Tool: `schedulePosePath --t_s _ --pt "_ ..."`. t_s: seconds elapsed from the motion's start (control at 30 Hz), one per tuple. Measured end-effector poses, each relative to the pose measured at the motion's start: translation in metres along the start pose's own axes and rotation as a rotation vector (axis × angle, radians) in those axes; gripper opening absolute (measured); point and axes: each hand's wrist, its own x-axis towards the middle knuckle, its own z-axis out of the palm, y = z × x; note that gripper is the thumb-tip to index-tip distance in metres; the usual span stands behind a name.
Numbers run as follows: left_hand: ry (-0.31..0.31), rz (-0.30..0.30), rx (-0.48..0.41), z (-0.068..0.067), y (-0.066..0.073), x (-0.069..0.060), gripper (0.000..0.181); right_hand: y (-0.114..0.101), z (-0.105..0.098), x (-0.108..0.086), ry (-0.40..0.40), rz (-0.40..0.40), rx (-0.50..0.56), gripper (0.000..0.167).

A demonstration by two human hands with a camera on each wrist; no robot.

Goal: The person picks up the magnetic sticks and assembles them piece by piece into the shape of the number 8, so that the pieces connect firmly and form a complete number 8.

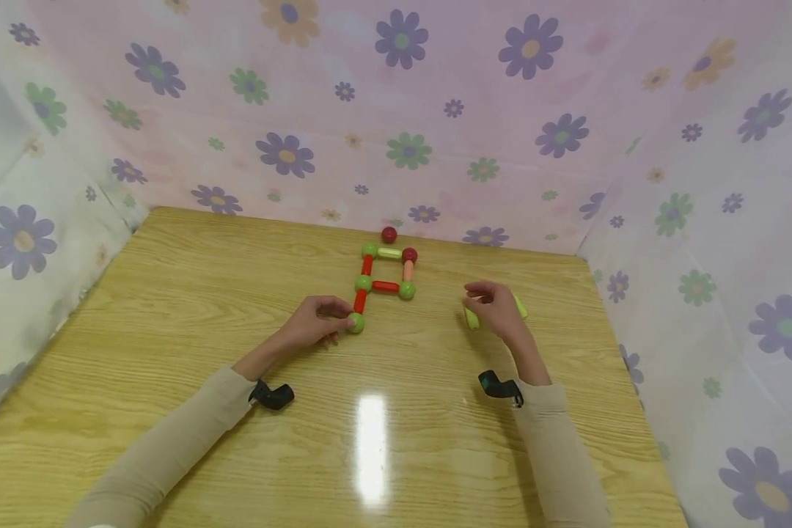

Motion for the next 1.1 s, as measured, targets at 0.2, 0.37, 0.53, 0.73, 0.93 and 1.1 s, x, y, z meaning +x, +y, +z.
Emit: schedulePosePath --t_s 0.2,0.37,0.53,0.73,0.93,1.1 --pt "0.001 -0.002 0.018 0.000 0.002 -0.001 0.026 0.013 0.004 -0.011 -0.023 0.073 -0.061 0.056" --pt "0.015 0.003 0.029 0.001 0.005 -0.002 0.025 0.016 0.008 -0.015 -0.017 0.054 -0.101 0.056" --pt "0.020 0.018 0.034 0.002 0.005 -0.002 0.026 0.019 0.009 -0.016 0.006 0.053 -0.109 0.051" --pt "0.026 0.036 0.029 0.002 0.003 0.000 0.027 0.020 0.010 -0.015 0.015 0.053 -0.108 0.042" --pt "0.041 0.018 0.011 0.008 0.004 0.000 0.027 0.020 0.014 -0.017 0.037 0.033 -0.138 0.034" --pt "0.067 0.017 0.030 0.012 0.005 -0.001 0.026 0.018 0.026 -0.017 0.041 -0.039 -0.121 0.031"
